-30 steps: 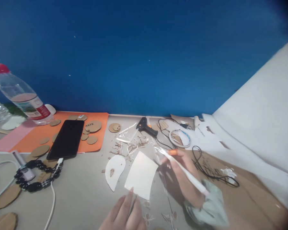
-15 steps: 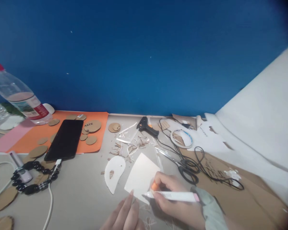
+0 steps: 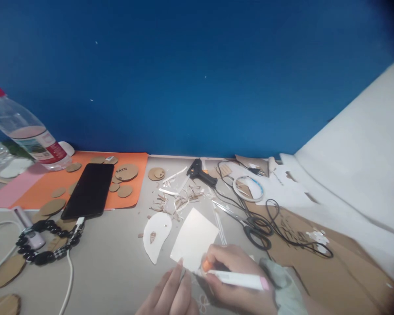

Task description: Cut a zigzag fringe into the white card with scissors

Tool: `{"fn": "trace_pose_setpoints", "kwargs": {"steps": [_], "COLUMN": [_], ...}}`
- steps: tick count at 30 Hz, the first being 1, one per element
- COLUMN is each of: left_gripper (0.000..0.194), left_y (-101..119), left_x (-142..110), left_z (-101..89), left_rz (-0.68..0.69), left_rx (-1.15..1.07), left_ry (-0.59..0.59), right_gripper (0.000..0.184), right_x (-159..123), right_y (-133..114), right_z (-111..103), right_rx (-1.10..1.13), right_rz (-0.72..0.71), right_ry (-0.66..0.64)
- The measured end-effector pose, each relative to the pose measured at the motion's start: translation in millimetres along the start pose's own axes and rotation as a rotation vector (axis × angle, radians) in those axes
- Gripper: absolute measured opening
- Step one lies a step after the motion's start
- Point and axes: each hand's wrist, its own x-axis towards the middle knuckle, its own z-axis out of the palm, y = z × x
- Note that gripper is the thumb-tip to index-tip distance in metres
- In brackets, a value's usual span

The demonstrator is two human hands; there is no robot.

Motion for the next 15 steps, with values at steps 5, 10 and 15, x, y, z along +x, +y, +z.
{"fn": "trace_pose_setpoints", "kwargs": {"steps": [5,10,15], "left_gripper": [0.018,0.018,0.014], "left_y": [-0.5,0.3,0.5], "left_x": [-0.5,-1.5,-5.0], "left_z": [-0.1,0.6,0.9], "left_rz": [0.012,-0.002,0.003], "left_rx": [0.018,0.004,-0.003], "left_ry": [-0.003,-0.001,-0.007], "right_gripper": [0.026,0.023,0.013], "right_x": [-0.9,1.2,2.1], "right_y": [1.2,-1.0,-3.9], "right_z": [3.6,-1.1,-5.2], "right_rx": [0.018,0.043,0.045], "right_rz": [0.044,0.049,0.110], "right_ry": [0.006,-0.043,-0.034]}}
